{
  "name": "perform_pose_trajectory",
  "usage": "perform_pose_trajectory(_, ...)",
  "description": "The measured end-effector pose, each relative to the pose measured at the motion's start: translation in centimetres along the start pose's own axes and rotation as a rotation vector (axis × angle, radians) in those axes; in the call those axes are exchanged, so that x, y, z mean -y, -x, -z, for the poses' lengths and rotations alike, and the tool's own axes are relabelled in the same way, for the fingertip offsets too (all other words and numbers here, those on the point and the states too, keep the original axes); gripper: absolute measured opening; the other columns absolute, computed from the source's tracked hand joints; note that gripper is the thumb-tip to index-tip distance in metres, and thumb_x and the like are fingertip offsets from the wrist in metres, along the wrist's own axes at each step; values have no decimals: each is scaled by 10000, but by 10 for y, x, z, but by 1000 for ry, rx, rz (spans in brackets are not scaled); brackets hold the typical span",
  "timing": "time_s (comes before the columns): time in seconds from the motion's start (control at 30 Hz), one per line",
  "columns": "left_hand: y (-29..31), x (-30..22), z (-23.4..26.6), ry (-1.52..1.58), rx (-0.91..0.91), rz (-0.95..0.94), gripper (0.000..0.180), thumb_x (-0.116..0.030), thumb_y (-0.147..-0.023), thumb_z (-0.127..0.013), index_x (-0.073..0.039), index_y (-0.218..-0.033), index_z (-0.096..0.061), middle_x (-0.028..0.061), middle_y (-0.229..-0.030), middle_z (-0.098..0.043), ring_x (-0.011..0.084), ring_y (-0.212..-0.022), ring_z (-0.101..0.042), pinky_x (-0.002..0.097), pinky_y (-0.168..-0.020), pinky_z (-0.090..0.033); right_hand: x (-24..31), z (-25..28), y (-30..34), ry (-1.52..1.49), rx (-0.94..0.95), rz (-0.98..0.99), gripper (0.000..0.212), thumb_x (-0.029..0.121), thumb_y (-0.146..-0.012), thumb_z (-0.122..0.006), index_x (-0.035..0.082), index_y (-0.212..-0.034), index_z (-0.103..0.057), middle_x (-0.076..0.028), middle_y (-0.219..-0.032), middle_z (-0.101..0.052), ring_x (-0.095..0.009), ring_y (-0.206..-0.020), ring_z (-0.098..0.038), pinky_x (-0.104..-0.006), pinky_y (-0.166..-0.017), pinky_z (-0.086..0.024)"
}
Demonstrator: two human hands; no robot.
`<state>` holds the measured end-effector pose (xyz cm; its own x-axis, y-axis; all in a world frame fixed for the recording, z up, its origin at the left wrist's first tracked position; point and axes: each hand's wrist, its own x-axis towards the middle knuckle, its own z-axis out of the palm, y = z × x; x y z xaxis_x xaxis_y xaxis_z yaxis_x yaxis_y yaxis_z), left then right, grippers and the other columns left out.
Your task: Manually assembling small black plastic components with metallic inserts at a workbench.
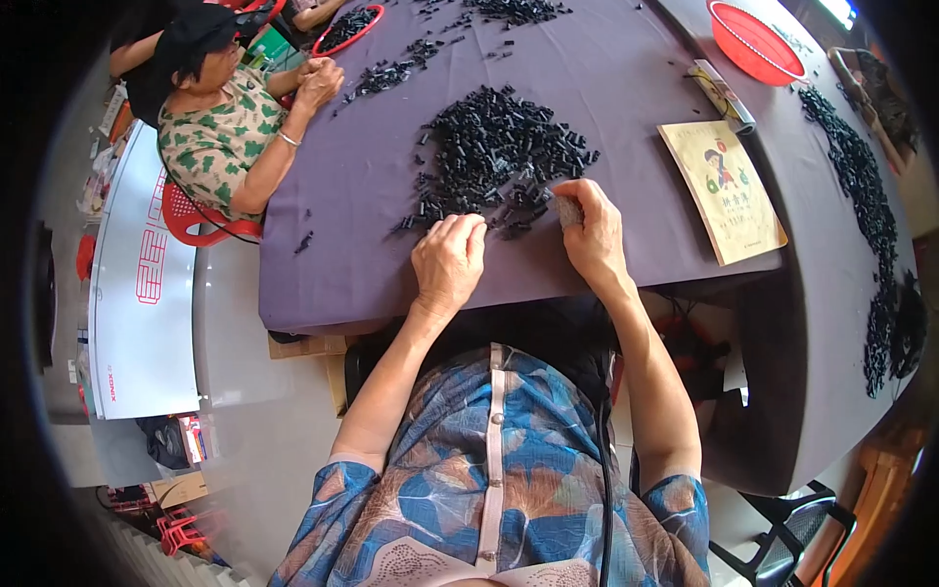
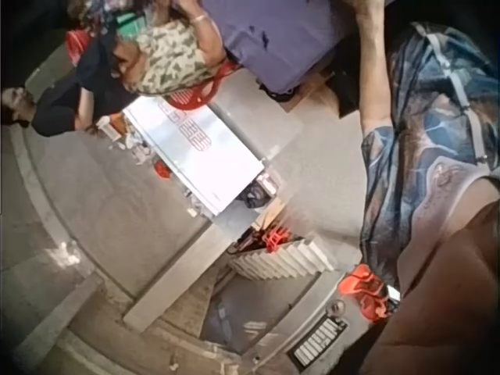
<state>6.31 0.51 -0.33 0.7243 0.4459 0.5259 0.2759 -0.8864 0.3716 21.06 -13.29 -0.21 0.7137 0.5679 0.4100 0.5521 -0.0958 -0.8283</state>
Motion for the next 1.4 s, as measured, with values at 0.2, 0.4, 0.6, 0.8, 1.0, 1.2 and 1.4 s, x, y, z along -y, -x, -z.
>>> perform_pose_trajectory(0.2,0,-3,2,36,-29,-4,58,-116,-846,-614,-81,-889,-632,64,-802,-643,266,-748,-627,368,-657,-502,-1,9,-2,-35,-35,-73,393,-152,-709,-414,30,-1003,-600,-67,-829,-606,-140,-768,-559,-258,-732,-458)
perform_pose_trajectory(0.4,3,-4,3,11,7,-4,69,-129,-846,-618,-94,-902,-636,64,-802,-643,271,-749,-625,373,-655,-500,5,15,-4,-105,51,-164,394,-163,-701,-433,30,-998,-605,-54,-833,-608,-123,-752,-548,-241,-709,-448)
perform_pose_trajectory(0.6,2,-2,1,-27,27,20,76,-141,-848,-615,-90,-899,-637,62,-828,-657,268,-762,-628,378,-665,-503,-5,14,-4,-20,-7,-42,394,-171,-693,-431,19,-994,-600,-67,-847,-615,-141,-773,-569,-252,-736,-462)
perform_pose_trajectory(0.8,-2,-4,1,-16,26,52,86,-164,-860,-594,-98,-892,-639,62,-834,-663,260,-776,-631,378,-683,-506,-7,15,-5,33,2,-39,385,-166,-691,-430,10,-991,-596,-92,-878,-624,-165,-839,-602,-269,-781,-475)
perform_pose_trajectory(1.0,-24,-23,0,106,24,-29,104,-146,-820,-653,-104,-915,-655,50,-749,-652,244,-685,-627,367,-602,-492,-8,14,-4,59,-13,8,351,-157,-701,-460,9,-978,-596,-112,-895,-622,-210,-858,-619,-287,-785,-483)
perform_pose_trajectory(1.2,-17,-31,-13,25,137,-78,143,-177,-826,-661,-106,-949,-667,64,-787,-647,261,-717,-627,367,-618,-505,-1,8,0,157,10,64,281,-83,-708,-550,61,-939,-618,-122,-902,-612,-350,-881,-607,-389,-746,-501)
perform_pose_trajectory(1.4,-14,-29,-8,98,138,-63,155,-169,-820,-669,-99,-958,-655,64,-782,-642,254,-725,-628,366,-630,-504,0,10,0,197,58,72,340,-110,-676,-489,40,-954,-615,-132,-915,-617,-342,-893,-614,-370,-769,-494)
